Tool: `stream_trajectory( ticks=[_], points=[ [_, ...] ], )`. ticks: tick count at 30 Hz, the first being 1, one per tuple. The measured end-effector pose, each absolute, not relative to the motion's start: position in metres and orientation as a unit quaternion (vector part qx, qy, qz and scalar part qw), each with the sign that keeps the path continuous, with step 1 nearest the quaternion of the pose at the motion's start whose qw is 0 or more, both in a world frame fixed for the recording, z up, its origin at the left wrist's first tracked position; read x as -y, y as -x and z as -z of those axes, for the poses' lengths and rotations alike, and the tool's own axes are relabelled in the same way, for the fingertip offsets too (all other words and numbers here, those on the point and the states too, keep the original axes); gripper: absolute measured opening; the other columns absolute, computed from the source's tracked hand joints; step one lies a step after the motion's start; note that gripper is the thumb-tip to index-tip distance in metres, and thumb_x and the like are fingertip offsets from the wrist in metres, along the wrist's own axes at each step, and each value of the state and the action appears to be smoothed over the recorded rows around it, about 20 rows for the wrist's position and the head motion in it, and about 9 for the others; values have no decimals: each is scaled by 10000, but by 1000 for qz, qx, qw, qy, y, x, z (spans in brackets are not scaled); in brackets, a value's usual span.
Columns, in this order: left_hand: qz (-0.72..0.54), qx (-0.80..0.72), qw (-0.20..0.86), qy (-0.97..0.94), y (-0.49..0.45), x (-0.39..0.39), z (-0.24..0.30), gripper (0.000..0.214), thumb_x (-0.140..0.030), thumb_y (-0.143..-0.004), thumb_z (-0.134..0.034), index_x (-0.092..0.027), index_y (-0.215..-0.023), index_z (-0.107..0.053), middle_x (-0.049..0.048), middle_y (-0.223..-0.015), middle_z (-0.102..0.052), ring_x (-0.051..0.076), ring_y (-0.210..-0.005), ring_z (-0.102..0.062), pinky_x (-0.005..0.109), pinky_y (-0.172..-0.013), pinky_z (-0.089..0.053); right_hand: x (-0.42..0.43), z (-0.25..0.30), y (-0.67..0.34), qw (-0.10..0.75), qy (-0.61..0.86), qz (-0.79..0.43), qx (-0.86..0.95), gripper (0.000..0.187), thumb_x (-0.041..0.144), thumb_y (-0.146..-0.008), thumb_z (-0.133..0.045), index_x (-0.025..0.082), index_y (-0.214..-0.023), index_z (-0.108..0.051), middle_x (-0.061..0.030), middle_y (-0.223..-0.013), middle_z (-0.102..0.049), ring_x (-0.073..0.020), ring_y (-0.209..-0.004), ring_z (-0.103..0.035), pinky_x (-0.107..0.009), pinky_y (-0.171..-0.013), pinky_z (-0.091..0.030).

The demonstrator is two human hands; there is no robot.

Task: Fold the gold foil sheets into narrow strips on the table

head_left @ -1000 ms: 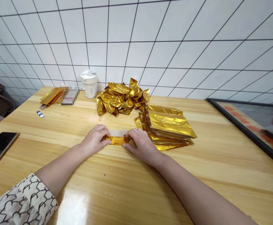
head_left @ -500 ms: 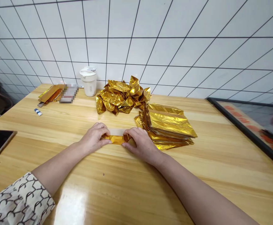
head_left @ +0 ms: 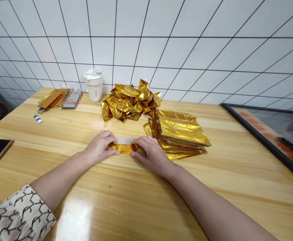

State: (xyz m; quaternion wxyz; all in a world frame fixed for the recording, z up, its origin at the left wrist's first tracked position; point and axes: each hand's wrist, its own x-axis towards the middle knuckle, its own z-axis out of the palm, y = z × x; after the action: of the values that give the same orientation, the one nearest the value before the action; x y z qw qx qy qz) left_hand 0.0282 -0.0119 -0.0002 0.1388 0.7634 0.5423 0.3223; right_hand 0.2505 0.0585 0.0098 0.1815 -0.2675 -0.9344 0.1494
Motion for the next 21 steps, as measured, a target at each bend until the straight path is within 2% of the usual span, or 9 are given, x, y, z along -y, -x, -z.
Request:
stream_trajectory(
  ticks=[5, 8, 14, 21],
  points=[
    [-326, -540, 130, -765, -29, 14, 0, 18, -184, -807, -636, -196, -809, -623, 27, -850, -578, 182, -842, -546, 308, -758, -472, -61, -5, -249, 195, 289, -154, 924, 117, 222, -904, -475, 222, -894, -592, -46, -838, -638, -196, -811, -556, -326, -729, -376],
    [-327, -541, 127, -764, -30, 14, 0, 69, -135, -814, -585, -197, -815, -617, 30, -858, -578, 182, -855, -544, 310, -768, -470, -60, -3, -247, 191, 307, -133, 923, 94, 203, -873, -513, 225, -903, -599, -45, -831, -633, -203, -810, -552, -328, -725, -371],
    [-319, -552, 135, -759, -31, 14, -2, 92, -155, -747, -658, -202, -811, -610, 24, -864, -580, 189, -848, -544, 316, -758, -478, -57, -6, -244, 166, 321, -129, 923, 66, 196, -837, -566, 217, -896, -586, -44, -832, -618, -207, -826, -541, -325, -728, -364],
    [-308, -558, 144, -758, -30, 13, -2, 161, -201, -709, -736, -210, -819, -618, 20, -876, -587, 194, -862, -554, 322, -772, -486, -58, -8, -248, 160, 294, -141, 932, 139, 257, -825, -601, 216, -953, -569, -47, -861, -608, -215, -865, -531, -328, -741, -364]
  ],
)
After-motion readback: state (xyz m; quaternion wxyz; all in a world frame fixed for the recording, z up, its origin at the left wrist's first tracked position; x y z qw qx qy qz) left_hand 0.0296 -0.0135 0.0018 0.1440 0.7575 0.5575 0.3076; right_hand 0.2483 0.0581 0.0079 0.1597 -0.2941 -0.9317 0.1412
